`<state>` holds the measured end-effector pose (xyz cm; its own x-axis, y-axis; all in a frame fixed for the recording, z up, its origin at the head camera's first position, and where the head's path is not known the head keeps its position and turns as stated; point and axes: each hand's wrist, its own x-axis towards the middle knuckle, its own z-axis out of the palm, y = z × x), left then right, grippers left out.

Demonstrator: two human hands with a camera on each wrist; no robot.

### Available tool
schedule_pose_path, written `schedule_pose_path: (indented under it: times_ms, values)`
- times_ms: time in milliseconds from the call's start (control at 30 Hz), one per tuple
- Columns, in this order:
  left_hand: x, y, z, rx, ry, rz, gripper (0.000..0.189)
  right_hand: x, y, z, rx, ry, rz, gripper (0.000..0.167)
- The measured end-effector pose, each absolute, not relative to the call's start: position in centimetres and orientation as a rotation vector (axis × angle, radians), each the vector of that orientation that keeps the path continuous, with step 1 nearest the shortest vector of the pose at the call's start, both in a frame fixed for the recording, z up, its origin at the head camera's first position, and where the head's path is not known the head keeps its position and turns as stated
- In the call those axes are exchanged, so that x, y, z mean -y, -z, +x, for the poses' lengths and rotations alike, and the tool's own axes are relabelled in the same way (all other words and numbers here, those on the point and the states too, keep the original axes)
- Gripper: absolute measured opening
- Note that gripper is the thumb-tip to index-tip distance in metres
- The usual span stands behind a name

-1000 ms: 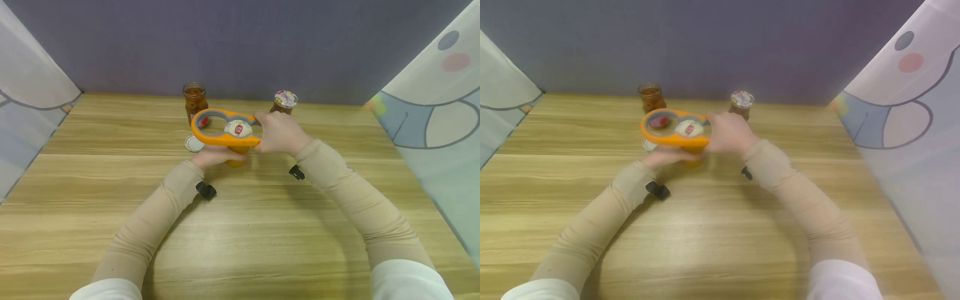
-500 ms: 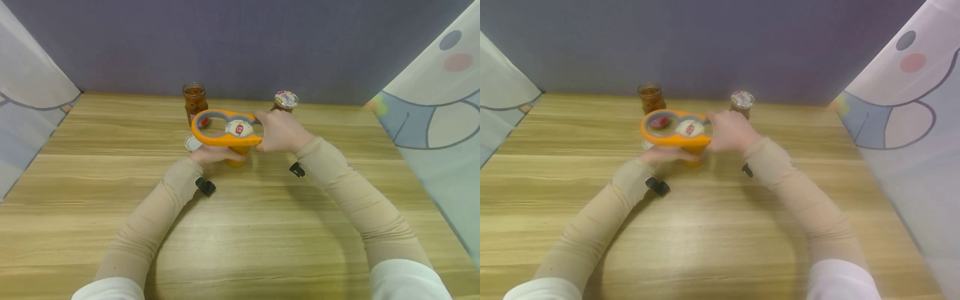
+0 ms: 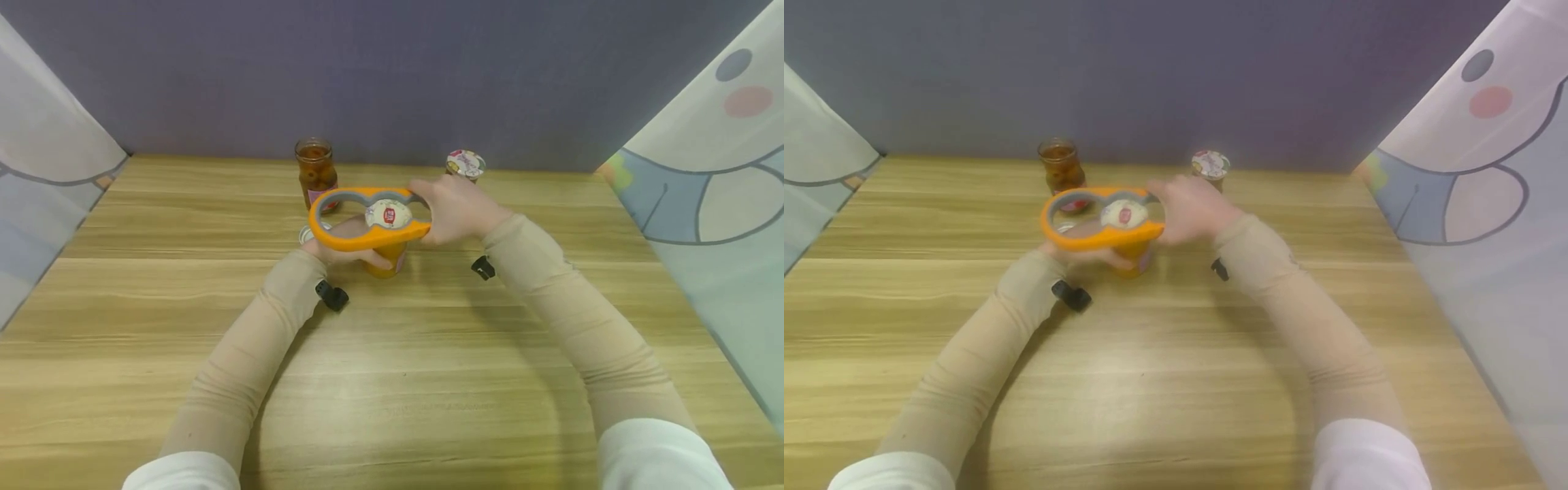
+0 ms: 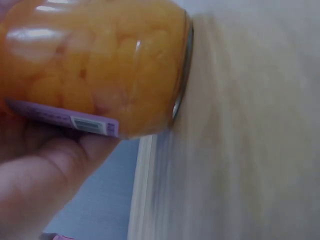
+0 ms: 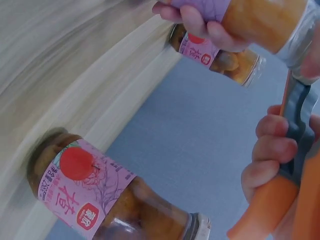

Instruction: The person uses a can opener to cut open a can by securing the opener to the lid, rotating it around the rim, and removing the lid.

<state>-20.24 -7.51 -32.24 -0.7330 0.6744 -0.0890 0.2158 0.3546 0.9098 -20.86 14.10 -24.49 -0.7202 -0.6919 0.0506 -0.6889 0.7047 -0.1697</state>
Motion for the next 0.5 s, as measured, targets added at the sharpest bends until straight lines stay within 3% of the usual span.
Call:
schedule_pose_path:
  times_ms: [200, 300, 400, 500]
  values:
    - [7.6, 31.9, -19.9, -2.107, -1.403, 0.768, 0.095, -14.0, 24.6, -21.0, -2.881, 0.277, -1.182, 0.055]
    - [7.7, 31.5, -19.5, -2.147, -1.406, 0.751, 0.086, -14.0, 24.5, -20.9, -2.894, 0.275, -1.157, 0.055]
    - [7.7, 31.4, -18.8, -2.189, -1.441, 0.787, 0.065, -13.8, 24.4, -20.7, -2.911, 0.281, -1.106, 0.054]
    - [7.3, 31.4, -18.1, -2.234, -1.508, 0.783, 0.059, -13.6, 24.3, -20.2, -2.927, 0.294, -1.043, 0.053]
